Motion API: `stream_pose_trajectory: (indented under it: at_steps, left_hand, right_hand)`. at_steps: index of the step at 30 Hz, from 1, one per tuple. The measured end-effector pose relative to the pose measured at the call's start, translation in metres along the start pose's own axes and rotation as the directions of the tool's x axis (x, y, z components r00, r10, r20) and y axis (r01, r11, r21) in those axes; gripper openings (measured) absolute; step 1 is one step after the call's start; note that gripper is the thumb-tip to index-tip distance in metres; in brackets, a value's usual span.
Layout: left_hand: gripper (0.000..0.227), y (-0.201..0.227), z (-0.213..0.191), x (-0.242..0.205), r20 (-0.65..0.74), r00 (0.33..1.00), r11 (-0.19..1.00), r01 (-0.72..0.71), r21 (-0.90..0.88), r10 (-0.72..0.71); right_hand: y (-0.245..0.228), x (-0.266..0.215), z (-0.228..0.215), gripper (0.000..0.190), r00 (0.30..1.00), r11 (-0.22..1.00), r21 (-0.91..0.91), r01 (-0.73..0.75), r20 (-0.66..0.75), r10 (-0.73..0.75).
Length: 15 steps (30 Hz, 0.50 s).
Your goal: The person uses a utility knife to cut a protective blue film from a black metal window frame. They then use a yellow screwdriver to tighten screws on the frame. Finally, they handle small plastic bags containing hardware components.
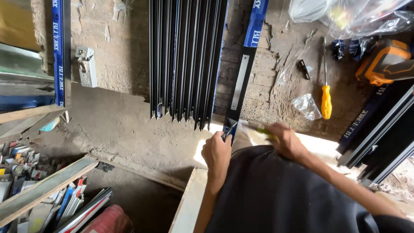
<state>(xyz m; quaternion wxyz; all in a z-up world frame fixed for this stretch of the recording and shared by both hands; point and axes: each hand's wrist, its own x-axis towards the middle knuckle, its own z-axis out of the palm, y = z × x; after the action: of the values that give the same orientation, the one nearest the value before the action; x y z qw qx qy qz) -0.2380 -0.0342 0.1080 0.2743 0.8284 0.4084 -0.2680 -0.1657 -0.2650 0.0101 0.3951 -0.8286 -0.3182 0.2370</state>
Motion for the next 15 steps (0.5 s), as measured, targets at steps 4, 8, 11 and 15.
stream_pose_trajectory:
  at_steps: [4, 8, 11, 15]
  left_hand:
    - [0.027, 0.000, 0.008, 0.007, -0.109, 0.990, 0.977, -0.107, -0.184, 0.087]
    - [0.017, -0.006, 0.025, 0.006, -0.186, 0.975, 0.943, -0.173, -0.285, 0.122]
    - [0.016, -0.012, 0.033, 0.002, -0.264, 0.959, 0.919, -0.196, -0.343, 0.106]
    - [0.014, -0.022, 0.032, -0.005, -0.291, 0.953, 0.916, -0.185, -0.357, 0.080]
  right_hand:
    - [-0.004, -0.034, 0.033, 0.048, 0.989, 0.987, 0.113, -0.111, 0.109, 0.099]
    - [-0.008, 0.001, 0.064, 0.046, 0.988, 0.984, 0.109, -0.144, 0.067, 0.137]
    - [-0.002, 0.028, 0.081, 0.040, 0.960, 0.962, 0.073, -0.262, 0.119, 0.253]
    - [-0.012, 0.045, 0.046, 0.027, 0.935, 0.940, 0.004, -0.340, 0.113, 0.337]
